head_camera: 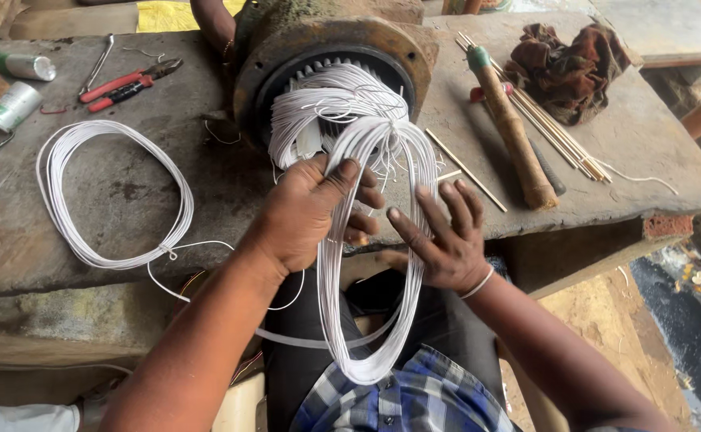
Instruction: The person winds white insulated wire into the slots of a motor stator using a wooden stick to guide and pack the strands. They repeatedly pull wire from a coil, insert it into the stator, and use the stick to push the wire down into the slots.
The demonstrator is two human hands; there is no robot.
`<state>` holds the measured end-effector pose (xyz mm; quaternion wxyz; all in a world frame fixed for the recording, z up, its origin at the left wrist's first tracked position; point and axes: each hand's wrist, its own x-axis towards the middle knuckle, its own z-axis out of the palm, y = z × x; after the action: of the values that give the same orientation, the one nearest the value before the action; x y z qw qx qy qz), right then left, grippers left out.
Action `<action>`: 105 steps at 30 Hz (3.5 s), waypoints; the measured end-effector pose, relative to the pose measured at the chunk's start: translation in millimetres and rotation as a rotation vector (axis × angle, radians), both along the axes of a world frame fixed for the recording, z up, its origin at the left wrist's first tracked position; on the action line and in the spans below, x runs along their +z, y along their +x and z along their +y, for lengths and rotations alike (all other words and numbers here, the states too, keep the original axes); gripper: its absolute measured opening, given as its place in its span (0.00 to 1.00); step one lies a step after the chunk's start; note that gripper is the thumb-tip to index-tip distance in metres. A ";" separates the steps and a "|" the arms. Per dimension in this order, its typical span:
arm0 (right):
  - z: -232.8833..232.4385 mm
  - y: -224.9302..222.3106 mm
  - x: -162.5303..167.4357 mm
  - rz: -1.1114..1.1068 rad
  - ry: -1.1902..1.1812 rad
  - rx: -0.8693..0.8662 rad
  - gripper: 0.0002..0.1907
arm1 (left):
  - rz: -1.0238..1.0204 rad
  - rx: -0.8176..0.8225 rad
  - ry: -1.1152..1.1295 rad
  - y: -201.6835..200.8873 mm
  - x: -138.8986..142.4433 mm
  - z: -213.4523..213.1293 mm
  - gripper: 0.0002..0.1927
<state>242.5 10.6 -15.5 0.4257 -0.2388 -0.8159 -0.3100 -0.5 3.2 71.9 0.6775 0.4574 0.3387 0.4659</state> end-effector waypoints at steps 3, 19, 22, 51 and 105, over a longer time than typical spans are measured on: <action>-4.9 -5.6 -5.3 0.028 -0.103 -0.024 0.30 | 0.080 0.113 0.106 2.8 -8.5 -8.1 0.17; 4.3 10.4 50.1 -0.395 -0.310 -0.101 0.31 | 1.537 0.196 0.542 -19.7 -45.1 -7.5 0.33; 6.3 2.2 60.7 -0.428 -0.259 -0.146 0.31 | 1.753 0.534 1.090 -15.8 -63.7 2.6 0.29; 35.6 -11.8 84.9 -0.664 -0.034 -0.280 0.28 | 1.813 0.651 1.373 -34.5 -65.8 20.2 0.19; 76.8 -54.1 102.2 -1.280 -0.191 -0.597 0.31 | 2.149 -0.181 0.991 -26.9 -22.2 49.1 0.34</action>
<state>188.4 87.4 86.7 -0.2626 -0.2594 -0.8291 -0.4200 -27.4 52.3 49.8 -0.1746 0.8488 0.4829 -0.1262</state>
